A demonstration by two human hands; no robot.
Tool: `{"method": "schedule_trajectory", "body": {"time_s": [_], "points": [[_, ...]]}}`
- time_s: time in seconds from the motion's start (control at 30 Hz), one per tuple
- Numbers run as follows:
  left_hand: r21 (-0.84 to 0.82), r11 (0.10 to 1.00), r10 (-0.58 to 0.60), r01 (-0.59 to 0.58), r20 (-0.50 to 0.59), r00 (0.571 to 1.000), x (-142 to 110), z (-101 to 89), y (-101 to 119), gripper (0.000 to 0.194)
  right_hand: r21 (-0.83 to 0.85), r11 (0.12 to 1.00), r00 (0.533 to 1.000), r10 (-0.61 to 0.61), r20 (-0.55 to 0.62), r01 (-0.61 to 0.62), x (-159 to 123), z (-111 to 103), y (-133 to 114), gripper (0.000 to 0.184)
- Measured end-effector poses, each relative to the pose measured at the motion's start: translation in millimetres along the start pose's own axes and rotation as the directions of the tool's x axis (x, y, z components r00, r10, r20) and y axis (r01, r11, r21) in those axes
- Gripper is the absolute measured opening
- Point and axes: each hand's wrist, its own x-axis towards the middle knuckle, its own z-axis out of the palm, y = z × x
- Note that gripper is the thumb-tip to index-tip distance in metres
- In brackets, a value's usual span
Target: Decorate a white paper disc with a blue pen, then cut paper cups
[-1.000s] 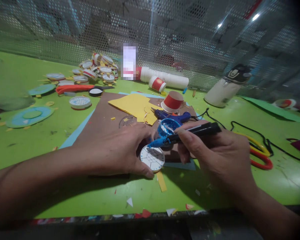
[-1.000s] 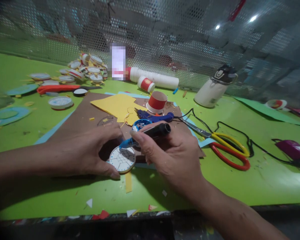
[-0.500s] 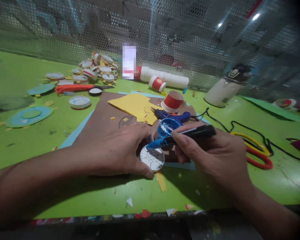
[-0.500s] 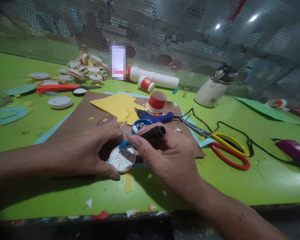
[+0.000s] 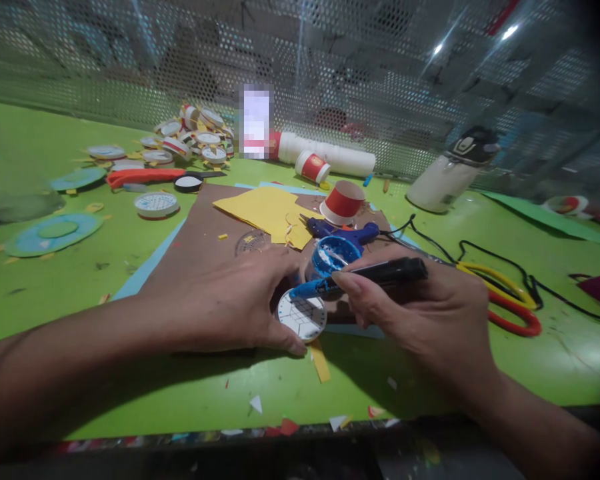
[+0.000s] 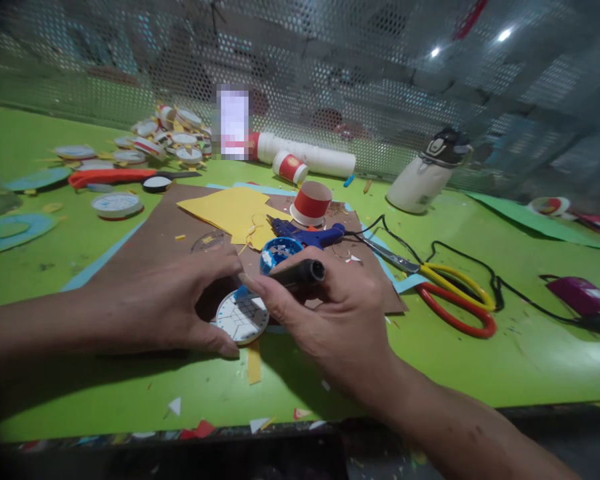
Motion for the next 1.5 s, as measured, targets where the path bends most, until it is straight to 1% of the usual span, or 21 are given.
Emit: {"method": "schedule_trajectory", "body": {"time_s": [0.13, 0.2, 0.27, 0.33, 0.43, 0.5, 0.57, 0.63, 0.73, 0.87, 0.97, 1.03, 1.1, 1.23, 1.3, 1.4, 1.5], "points": [[0.001, 1.0, -0.009, 0.009, 0.003, 1.0, 0, 0.4, -1, 0.044, 0.004, 0.997, 0.997, 0.074, -0.016, -0.074, 0, 1, -2, 0.019], [-0.005, 1.0, 0.015, -0.015, -0.003, 1.0, -1, 0.2, 0, 0.044, 0.061, 0.992, 0.994, 0.112, -0.016, -0.111, 0, 1, -5, 0.018], [0.016, 0.999, 0.033, -0.033, -0.022, 0.999, -1, -0.8, 1, 0.044, 0.124, 0.983, 0.989, 0.143, -0.041, -0.137, 0, 0, -8, 0.017], [0.043, 0.998, 0.035, -0.034, -0.036, 0.999, -2, -2.3, 3, 0.042, 0.128, 0.981, 0.983, 0.16, -0.086, -0.148, 0, -2, -11, 0.016], [0.047, 0.999, 0.02, -0.02, -0.004, 1.0, -3, -4.8, 6, 0.037, 0.121, 0.984, 0.976, 0.146, -0.162, -0.127, 0, -5, -14, 0.018], [0.039, 0.999, 0.003, -0.003, 0.012, 1.0, -3, -6.1, 8, 0.04, 0.182, 0.977, 0.975, 0.143, -0.17, -0.112, 1, -6, -13, 0.022], [0.03, 0.999, -0.026, 0.025, 0.018, 1.0, -3, -7.5, 10, 0.048, 0.268, 0.956, 0.976, 0.165, -0.141, -0.122, 2, -8, -11, 0.022], [0.016, 0.998, -0.067, 0.066, 0.053, 0.996, -4, -9.3, 12, 0.054, 0.344, 0.925, 0.97, 0.214, -0.115, -0.163, 4, -10, -9, 0.018], [0.009, 0.996, -0.094, 0.093, 0.098, 0.991, -6, -11.6, 13, 0.055, 0.437, 0.862, 0.949, 0.311, -0.056, -0.257, 6, -13, -7, 0.013], [0.034, 0.999, -0.036, 0.033, 0.068, 0.997, -8, -10.4, 7, 0.053, 0.502, 0.786, 0.926, 0.367, 0.091, -0.361, 11, -16, -5, 0.016], [0.018, 1.0, 0.013, -0.015, 0.087, 0.996, -6, -8.1, -1, 0.045, 0.502, 0.769, 0.917, 0.364, 0.166, -0.396, 12, -17, -2, 0.016], [0.001, 0.999, 0.041, -0.041, 0.086, 0.995, -5, -7.6, -4, 0.04, 0.473, 0.784, 0.915, 0.343, 0.211, -0.402, 11, -18, 0, 0.014], [-0.001, 0.998, 0.056, -0.056, 0.083, 0.995, -3, -7.9, -4, 0.039, 0.417, 0.815, 0.913, 0.325, 0.248, -0.403, 10, -19, 2, 0.013], [0.054, 0.999, -0.002, -0.003, 0.081, 0.997, -1, -8.4, -1, 0.043, 0.363, 0.826, 0.894, 0.339, 0.293, -0.432, 8, -17, 2, 0.012], [0.061, 0.998, -0.005, 0.0, 0.076, 0.997, 0, -7.8, 0, 0.043, 0.352, 0.848, 0.911, 0.317, 0.265, -0.397, 7, -15, 0, 0.009], [0.046, 0.999, -0.02, 0.016, 0.072, 0.997, 0, -6.6, -1, 0.042, 0.306, 0.899, 0.946, 0.261, 0.194, -0.311, 6, -11, -5, 0.003], [0.014, 1.0, -0.006, 0.005, 0.066, 0.998, 0, -6.3, 0, 0.042, 0.275, 0.921, 0.956, 0.237, 0.171, -0.277, 7, -8, -11, 0.003]]}}
